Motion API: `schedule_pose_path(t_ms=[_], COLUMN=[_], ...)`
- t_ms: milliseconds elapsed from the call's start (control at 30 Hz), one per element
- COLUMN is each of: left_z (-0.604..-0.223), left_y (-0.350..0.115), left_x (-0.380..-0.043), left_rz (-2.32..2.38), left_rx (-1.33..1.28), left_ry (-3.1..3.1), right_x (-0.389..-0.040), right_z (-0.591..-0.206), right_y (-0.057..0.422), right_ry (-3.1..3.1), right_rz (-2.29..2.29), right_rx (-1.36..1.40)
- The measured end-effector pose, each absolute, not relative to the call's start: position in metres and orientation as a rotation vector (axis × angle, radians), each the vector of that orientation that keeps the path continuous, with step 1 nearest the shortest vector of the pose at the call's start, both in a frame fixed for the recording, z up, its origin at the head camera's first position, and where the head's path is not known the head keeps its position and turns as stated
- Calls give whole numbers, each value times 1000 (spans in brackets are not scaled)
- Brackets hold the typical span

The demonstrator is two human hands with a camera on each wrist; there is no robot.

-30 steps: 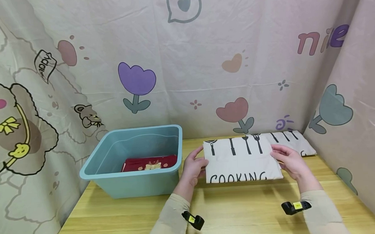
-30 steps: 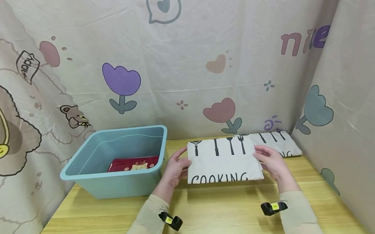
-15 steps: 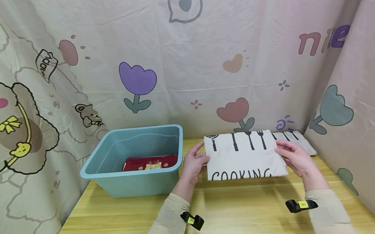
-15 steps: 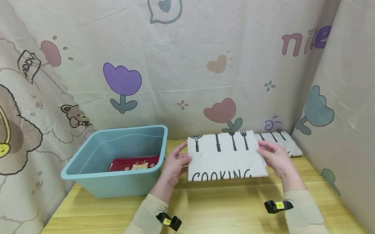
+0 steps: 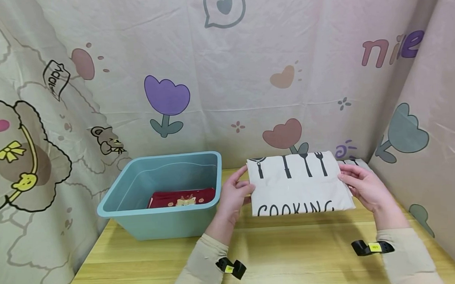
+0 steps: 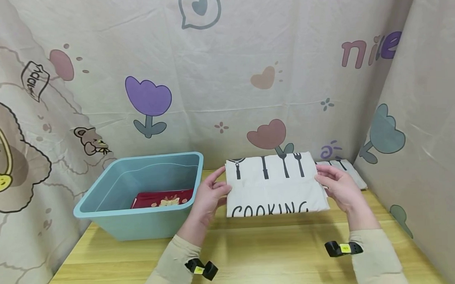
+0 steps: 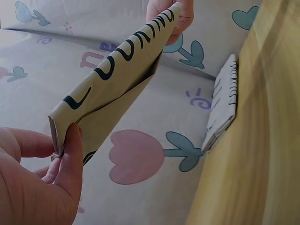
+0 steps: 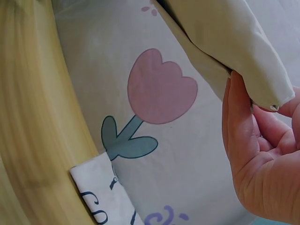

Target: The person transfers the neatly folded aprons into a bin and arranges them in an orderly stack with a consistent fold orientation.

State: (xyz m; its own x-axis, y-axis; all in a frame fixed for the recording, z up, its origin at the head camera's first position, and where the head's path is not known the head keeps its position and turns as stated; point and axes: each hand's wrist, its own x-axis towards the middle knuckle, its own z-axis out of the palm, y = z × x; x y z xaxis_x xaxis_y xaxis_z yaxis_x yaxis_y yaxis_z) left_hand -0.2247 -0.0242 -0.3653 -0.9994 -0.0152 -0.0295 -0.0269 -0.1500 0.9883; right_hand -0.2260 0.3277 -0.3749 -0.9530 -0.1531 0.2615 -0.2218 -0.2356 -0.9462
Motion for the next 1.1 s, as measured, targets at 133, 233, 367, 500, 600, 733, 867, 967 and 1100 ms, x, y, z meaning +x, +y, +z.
schedule_pose_path(t_ms=[133,233,367,500,600,733,867,967,1100], left_z=[-358,-353,-347,-340,-336,-332,-328,-327,-324], left_y=[-26,-28,-33,-39,-44,-53,-63,-72,-85], left_x=[-222,-221,-219,-217,-216,-214,-213,-213,-213], left_rz=[2383,2402,2424,2413,2400,2382,2368,2370,2366], left_rx=[-40,-24,3,4,0,7,35,55,55], left_ry=[2045,2032,2019,2043,2064,2110,2150,2157,2170], right_x=[-223,-221,-220,-220,-221,-221,-222,-222,-223], right_z=[-369,-366,-361,-356,-353,-348,-345,-344,-342], right_y=[325,323,320,315,311,303,293,284,270], right_ry=[-1915,-1917,-1936,-1946,-1932,-1933,-1931,-1932,-1944], right_rz=[2386,2379,2341,2309,2323,2328,2326,2324,2311], right_rx=[466,463,472,492,518,552,539,516,490])
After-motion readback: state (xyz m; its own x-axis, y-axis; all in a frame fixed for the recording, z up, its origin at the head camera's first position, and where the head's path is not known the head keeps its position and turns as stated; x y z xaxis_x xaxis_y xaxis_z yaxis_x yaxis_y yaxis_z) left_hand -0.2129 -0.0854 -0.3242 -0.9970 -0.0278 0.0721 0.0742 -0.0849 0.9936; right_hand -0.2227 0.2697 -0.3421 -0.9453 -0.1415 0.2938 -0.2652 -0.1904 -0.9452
